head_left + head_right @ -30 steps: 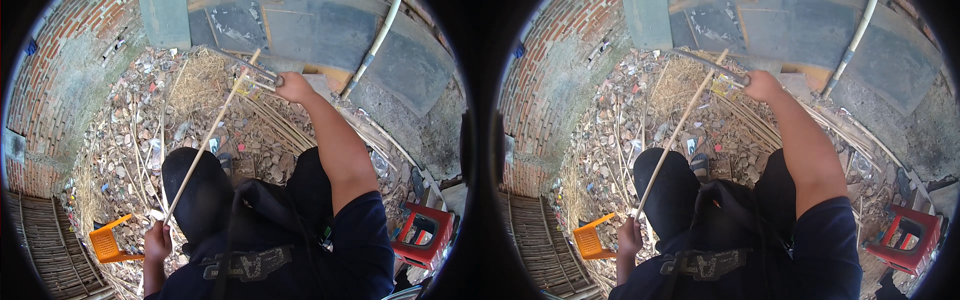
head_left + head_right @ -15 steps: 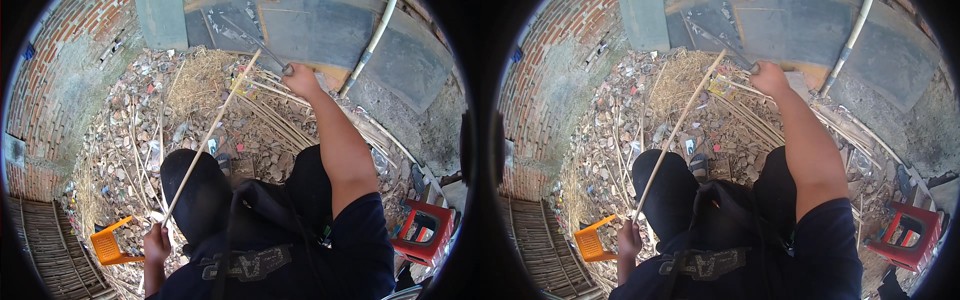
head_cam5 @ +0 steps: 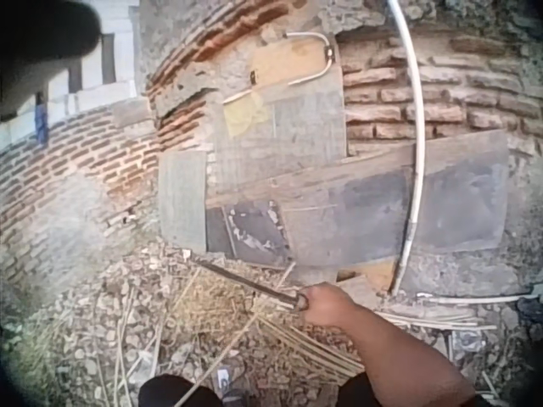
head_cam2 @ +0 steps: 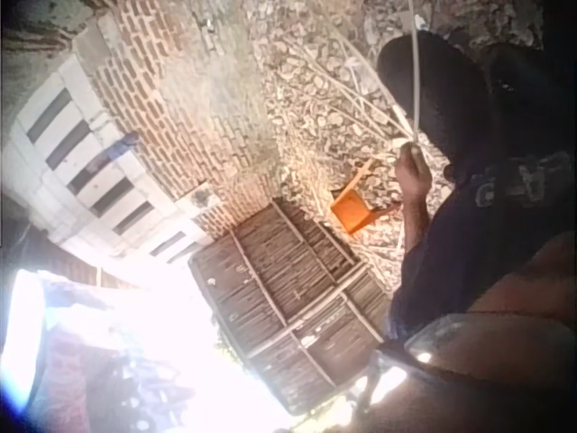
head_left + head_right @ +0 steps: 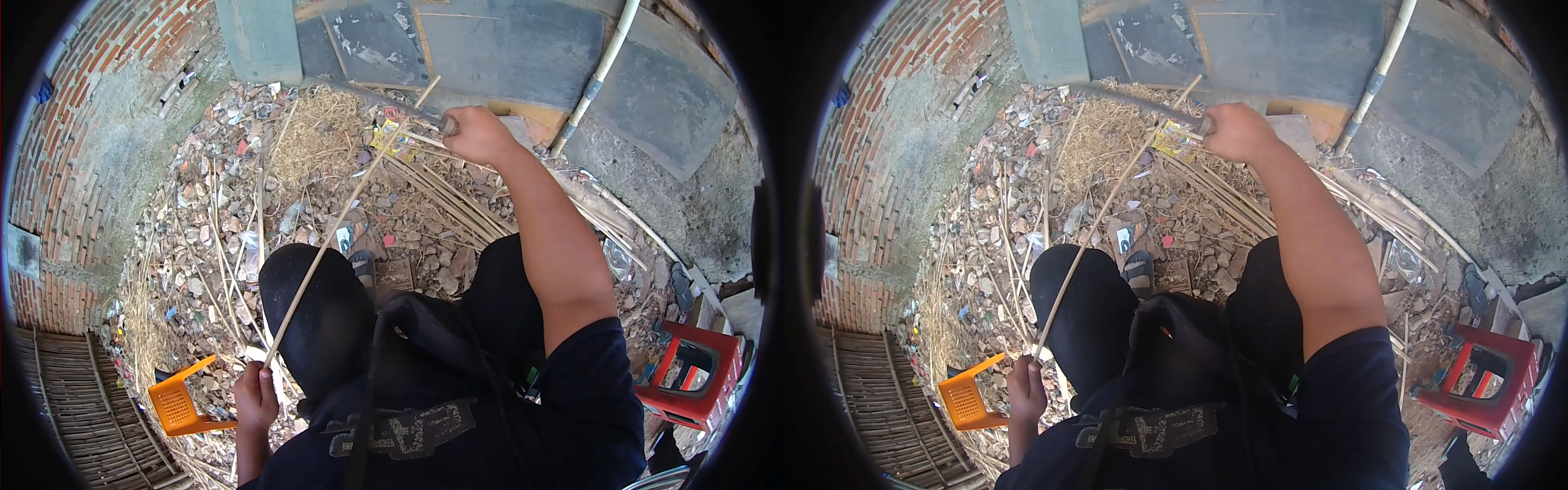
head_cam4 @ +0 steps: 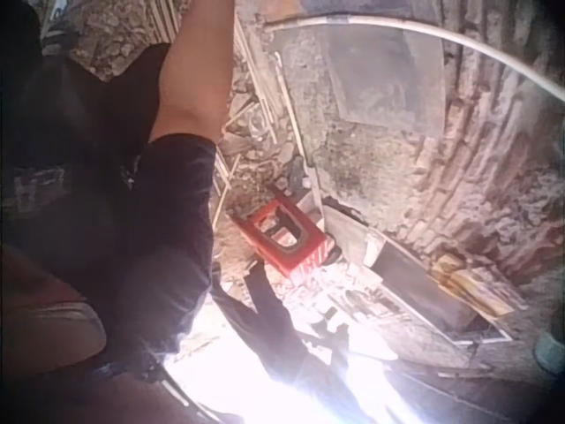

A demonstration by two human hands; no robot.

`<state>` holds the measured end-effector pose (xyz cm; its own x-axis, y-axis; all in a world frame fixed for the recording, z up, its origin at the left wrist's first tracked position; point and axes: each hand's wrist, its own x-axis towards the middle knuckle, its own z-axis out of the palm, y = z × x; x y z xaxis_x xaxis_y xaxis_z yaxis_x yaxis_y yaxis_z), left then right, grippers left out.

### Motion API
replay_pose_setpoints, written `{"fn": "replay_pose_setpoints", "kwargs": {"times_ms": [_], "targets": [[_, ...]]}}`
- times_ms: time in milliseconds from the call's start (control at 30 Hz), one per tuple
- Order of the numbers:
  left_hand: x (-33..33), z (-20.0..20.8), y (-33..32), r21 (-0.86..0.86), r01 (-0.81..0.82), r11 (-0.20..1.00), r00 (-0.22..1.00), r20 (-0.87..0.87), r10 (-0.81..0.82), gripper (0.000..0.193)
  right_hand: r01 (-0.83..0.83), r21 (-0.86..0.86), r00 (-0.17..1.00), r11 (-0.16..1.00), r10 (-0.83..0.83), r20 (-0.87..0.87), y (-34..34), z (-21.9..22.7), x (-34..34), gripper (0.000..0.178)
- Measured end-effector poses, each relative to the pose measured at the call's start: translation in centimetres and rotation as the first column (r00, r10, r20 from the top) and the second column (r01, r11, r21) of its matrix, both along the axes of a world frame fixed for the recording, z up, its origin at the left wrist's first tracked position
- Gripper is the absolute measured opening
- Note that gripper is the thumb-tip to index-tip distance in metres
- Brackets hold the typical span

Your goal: The person holds a bamboo strip by hand and repeatedly scrapes along its surface with a machete.

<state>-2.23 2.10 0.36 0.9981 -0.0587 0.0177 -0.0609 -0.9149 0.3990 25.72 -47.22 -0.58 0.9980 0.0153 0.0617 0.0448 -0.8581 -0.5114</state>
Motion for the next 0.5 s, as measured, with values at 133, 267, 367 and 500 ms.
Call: {"fn": "replay_pose_setpoints", "kwargs": {"times_ms": [133,267,367,500], "targets": [[-0.3,-0.9,0.1,-0.109,-0.055,0.992,0.994,-0.101,0.044,0.038,-0.249,-0.156,0.968,0.956,0.243,-0.056,4.2,1.9,-1.9,0.025],[0.0,-1.9,0.6,-0.062,0.003,0.998,0.999,-0.050,-0.006,0.041,-0.228,-0.004,0.971,0.974,0.227,-0.080,3.0,0.5,-0.8,0.020],[0.0,-1.4,0.4,-0.069,-0.018,0.997,0.995,-0.103,0.010,0.045,-0.112,-0.001,0.993,0.994,0.112,-0.038,2.5,-0.5,-0.3,0.030],[-0.5,-0.7,0.2,-0.090,-0.029,0.995,0.996,-0.088,0.021,0.044,-0.307,-0.134,0.951,0.942,0.297,-0.089,7.0,2.1,-2.8,0.025]]}}
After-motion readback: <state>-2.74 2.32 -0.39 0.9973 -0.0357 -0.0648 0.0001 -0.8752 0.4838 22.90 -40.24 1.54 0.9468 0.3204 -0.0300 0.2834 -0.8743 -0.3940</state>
